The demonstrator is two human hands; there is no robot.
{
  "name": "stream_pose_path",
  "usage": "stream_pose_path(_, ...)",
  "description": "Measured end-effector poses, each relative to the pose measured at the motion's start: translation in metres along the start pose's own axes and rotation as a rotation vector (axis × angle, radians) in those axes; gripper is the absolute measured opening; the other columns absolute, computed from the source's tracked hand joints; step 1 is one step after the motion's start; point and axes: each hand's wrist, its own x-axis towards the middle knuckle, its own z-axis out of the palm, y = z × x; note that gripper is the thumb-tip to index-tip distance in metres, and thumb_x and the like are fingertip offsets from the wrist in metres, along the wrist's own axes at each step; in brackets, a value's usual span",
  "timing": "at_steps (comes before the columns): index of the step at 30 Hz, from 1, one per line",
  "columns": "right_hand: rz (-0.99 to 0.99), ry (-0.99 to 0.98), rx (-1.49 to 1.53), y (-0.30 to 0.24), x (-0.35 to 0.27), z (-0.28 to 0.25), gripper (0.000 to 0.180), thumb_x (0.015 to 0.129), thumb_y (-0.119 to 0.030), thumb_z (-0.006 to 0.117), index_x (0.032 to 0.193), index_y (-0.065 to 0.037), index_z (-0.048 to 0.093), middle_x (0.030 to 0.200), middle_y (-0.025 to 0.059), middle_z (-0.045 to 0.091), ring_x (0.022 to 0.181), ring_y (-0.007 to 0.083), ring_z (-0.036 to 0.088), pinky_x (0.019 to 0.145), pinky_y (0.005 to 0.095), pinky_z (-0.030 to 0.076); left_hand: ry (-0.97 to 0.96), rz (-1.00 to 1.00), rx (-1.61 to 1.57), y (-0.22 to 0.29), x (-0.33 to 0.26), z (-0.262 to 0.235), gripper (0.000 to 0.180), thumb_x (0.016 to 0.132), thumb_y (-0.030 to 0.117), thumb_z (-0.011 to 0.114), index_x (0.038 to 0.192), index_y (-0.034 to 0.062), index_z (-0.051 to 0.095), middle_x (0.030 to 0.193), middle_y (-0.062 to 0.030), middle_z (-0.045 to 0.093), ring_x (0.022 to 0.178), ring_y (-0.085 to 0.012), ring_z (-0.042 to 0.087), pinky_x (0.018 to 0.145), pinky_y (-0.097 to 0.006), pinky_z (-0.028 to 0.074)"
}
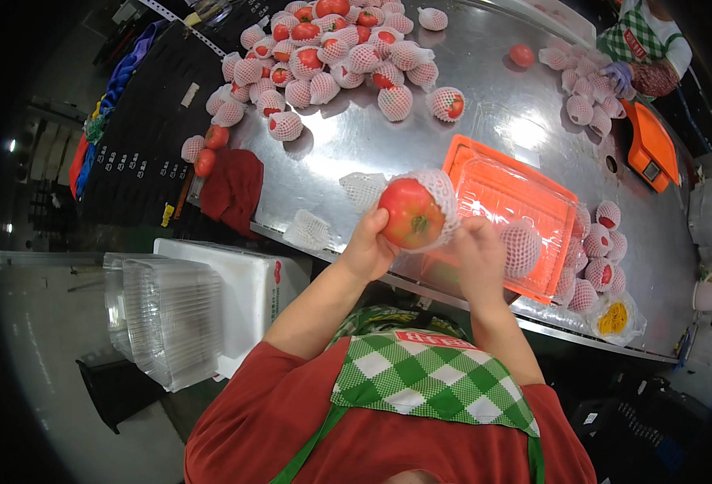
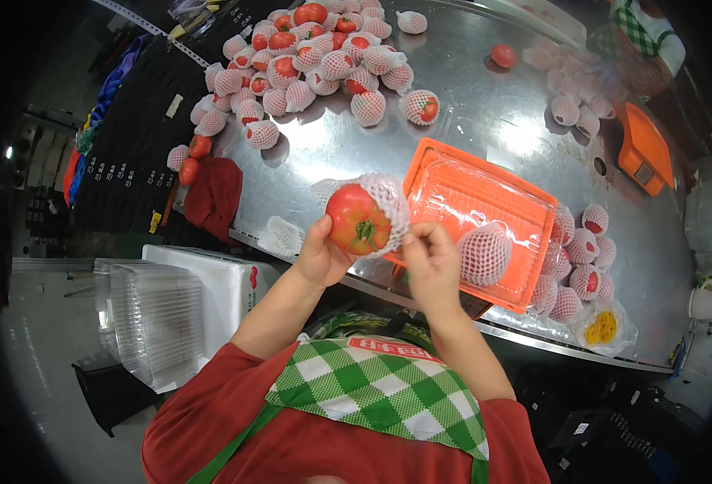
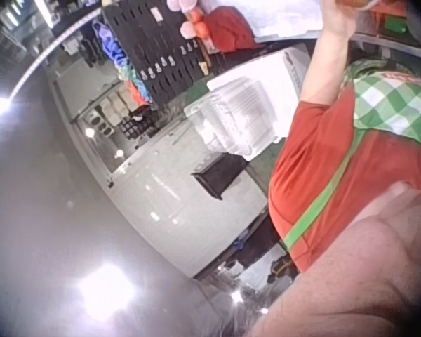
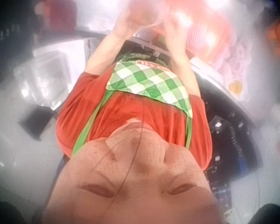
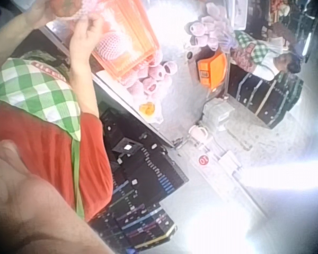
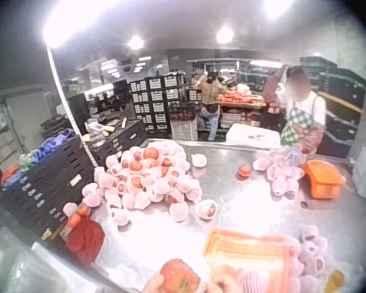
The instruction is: The person removes foam nets from individual tomatoes and places them into a clear plastic tray. The person then closes the tray and sets it aside before repeating the process with a new tray.
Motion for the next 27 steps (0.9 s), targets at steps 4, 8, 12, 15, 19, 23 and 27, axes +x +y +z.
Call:
stream_pose_path(4,0.239,-0.052,0.515,-0.006,0.004,-0.006,0.008,0.098,-0.016,0.051,0.098,-0.01,0.056,0.092,0.002,0.065,0.082,0.012,0.065,0.071,0.03,0.056,0.023,-0.152,-0.187,0.003,0.001,0.0,0.071,0.091,0.059,0.044,0.141,0.0083,0.041,0.14,-0.0112,0.05,0.128,-0.0279,0.051,0.104,-0.046,0.045)
stream_pose_path(8,0.313,-0.083,0.656,-0.007,0.006,-0.006,0.011,0.099,-0.018,0.049,0.103,-0.01,0.055,0.1,0.0039,0.066,0.088,0.0142,0.065,0.078,0.0332,0.055,-0.008,-0.195,-0.335,0.001,-0.001,-0.002,0.07,0.092,0.06,0.041,0.141,0.0103,0.041,0.139,-0.0105,0.051,0.124,-0.0277,0.054,0.101,-0.046,0.048)
stream_pose_path(12,0.302,-0.084,0.677,-0.003,0.007,-0.004,0.014,0.1,-0.021,0.047,0.105,-0.009,0.054,0.106,0.0051,0.065,0.096,0.0162,0.064,0.084,0.0361,0.053,-0.029,-0.2,-0.351,-0.002,-0.003,-0.003,0.07,0.091,0.059,0.043,0.141,0.0105,0.042,0.137,-0.0103,0.053,0.121,-0.0278,0.057,0.096,-0.045,0.052)
stream_pose_path(15,0.297,-0.061,0.672,-0.009,0.005,0.002,0.015,0.101,-0.021,0.048,0.105,-0.009,0.054,0.106,0.0053,0.065,0.096,0.0164,0.063,0.085,0.0352,0.052,-0.029,-0.204,-0.355,-0.001,-0.005,-0.003,0.07,0.091,0.06,0.044,0.141,0.0108,0.042,0.135,-0.0104,0.054,0.119,-0.0277,0.058,0.094,-0.044,0.053)
stream_pose_path(19,0.282,-0.043,0.646,-0.006,0.003,0.002,0.013,0.1,-0.019,0.049,0.104,-0.009,0.055,0.104,0.0048,0.064,0.095,0.0161,0.063,0.085,0.035,0.052,-0.01,-0.189,-0.297,0.001,-0.008,-0.003,0.07,0.091,0.059,0.045,0.14,0.01,0.041,0.135,-0.0109,0.053,0.118,-0.0272,0.058,0.094,-0.043,0.053)
stream_pose_path(23,0.243,-0.004,0.529,-0.008,0.0,0.009,0.008,0.099,-0.015,0.053,0.1,-0.008,0.056,0.094,0.0018,0.063,0.085,0.0105,0.06,0.075,0.027,0.05,0.024,-0.074,-0.114,0.002,-0.013,0.0,0.069,0.089,0.053,0.054,0.14,0.0078,0.041,0.135,-0.0108,0.053,0.121,-0.0252,0.055,0.098,-0.042,0.05)
stream_pose_path(27,0.137,-0.069,0.187,0.005,-0.009,0.023,0.005,0.096,-0.01,0.058,0.098,-0.006,0.056,0.084,-0.0022,0.059,0.074,0.0036,0.053,0.066,0.0188,0.042,0.114,0.088,0.153,0.0,-0.019,-0.007,0.068,0.087,0.045,0.06,0.14,0.0066,0.04,0.133,-0.0104,0.053,0.124,-0.0238,0.053,0.101,-0.041,0.047)
